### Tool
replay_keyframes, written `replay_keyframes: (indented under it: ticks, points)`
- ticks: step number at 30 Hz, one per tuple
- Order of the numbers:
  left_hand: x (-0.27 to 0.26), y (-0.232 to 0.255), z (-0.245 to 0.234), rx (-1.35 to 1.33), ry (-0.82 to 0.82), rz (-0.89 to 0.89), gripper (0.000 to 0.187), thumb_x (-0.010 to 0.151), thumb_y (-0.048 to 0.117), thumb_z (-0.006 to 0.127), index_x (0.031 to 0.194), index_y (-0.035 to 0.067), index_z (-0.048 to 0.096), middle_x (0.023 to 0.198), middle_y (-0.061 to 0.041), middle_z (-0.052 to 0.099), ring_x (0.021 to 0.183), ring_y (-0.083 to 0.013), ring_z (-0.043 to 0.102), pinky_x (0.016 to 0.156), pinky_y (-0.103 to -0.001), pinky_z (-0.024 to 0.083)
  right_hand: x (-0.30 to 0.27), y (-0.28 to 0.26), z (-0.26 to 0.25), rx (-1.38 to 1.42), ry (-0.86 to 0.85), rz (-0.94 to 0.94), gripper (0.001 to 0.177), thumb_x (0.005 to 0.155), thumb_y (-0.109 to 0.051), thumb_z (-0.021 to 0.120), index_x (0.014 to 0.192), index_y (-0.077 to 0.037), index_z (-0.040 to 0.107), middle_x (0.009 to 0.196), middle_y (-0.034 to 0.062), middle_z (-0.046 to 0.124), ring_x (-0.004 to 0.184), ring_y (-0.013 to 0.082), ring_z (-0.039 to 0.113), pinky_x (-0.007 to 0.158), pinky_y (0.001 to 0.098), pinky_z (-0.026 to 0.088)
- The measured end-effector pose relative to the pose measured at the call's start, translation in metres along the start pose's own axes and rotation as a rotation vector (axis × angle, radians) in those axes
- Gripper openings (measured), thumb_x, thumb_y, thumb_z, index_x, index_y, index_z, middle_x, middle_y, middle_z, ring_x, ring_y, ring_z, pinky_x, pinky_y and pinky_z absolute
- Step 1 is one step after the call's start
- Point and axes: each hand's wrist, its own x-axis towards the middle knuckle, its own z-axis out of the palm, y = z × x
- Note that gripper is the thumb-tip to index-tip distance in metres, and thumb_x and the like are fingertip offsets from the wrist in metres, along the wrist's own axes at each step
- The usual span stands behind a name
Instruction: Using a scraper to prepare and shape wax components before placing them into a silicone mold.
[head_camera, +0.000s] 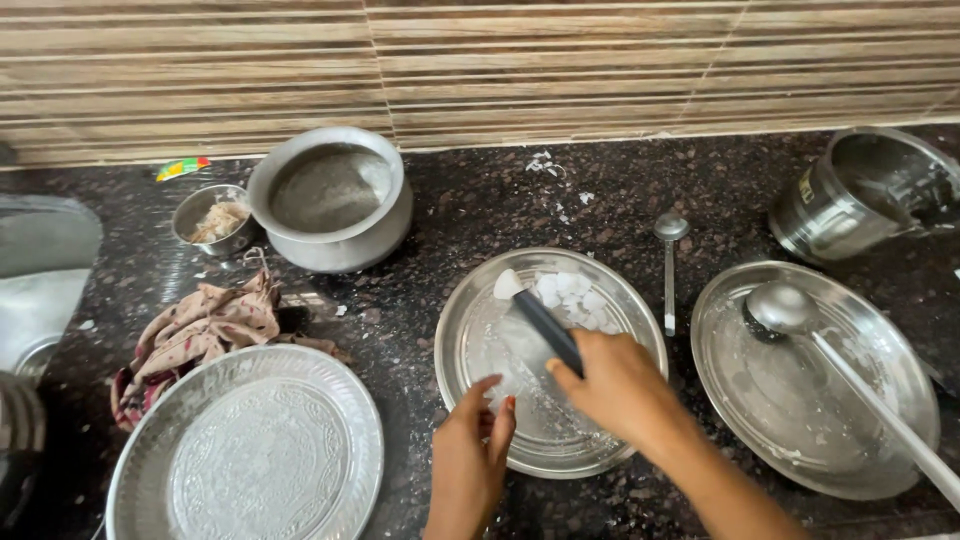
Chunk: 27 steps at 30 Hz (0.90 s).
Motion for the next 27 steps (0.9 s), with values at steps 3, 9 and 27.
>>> replay_keyframes:
  ticks: [3, 9, 27]
  points:
    - [0.004, 0.002, 0.005, 0.076, -0.036, 0.05, 0.024, 0.093, 0.021, 0.07, 0.108, 0.004, 0.074, 0.077, -0.015, 0.075, 0.064, -0.0235, 0.073, 0.062, -0.035, 0.057, -0.008, 0.014, -0.018, 0.068, 0.076, 0.099, 0.026, 0.098, -0.026, 0.066, 0.109, -0.002, 0.067, 0.065, 0.0082, 0.069, 0.043, 0.0138, 0.058, 0.039, 0.029, 0.044]
    - [0.014, -0.009, 0.012, -0.011, -0.051, 0.008, 0.026, 0.096, 0.022, 0.065, 0.104, -0.002, 0.069, 0.084, -0.014, 0.077, 0.071, -0.0209, 0.077, 0.065, -0.033, 0.06, -0.003, 0.074, -0.041, 0.1, 0.409, 0.027, 0.037, 0.086, -0.029, 0.073, 0.112, -0.002, 0.067, 0.066, 0.0092, 0.069, 0.05, 0.0176, 0.063, 0.049, 0.0363, 0.049]
    - [0.029, 0.018, 0.022, 0.297, -0.253, 0.264, 0.034, 0.086, 0.016, 0.075, 0.117, 0.002, 0.07, 0.105, -0.023, 0.073, 0.086, -0.0302, 0.074, 0.076, -0.039, 0.061, -0.021, 0.121, -0.045, 0.351, 0.472, 0.141, 0.033, 0.09, -0.027, 0.074, 0.113, -0.006, 0.067, 0.064, 0.0095, 0.061, 0.054, 0.019, 0.053, 0.053, 0.0359, 0.041]
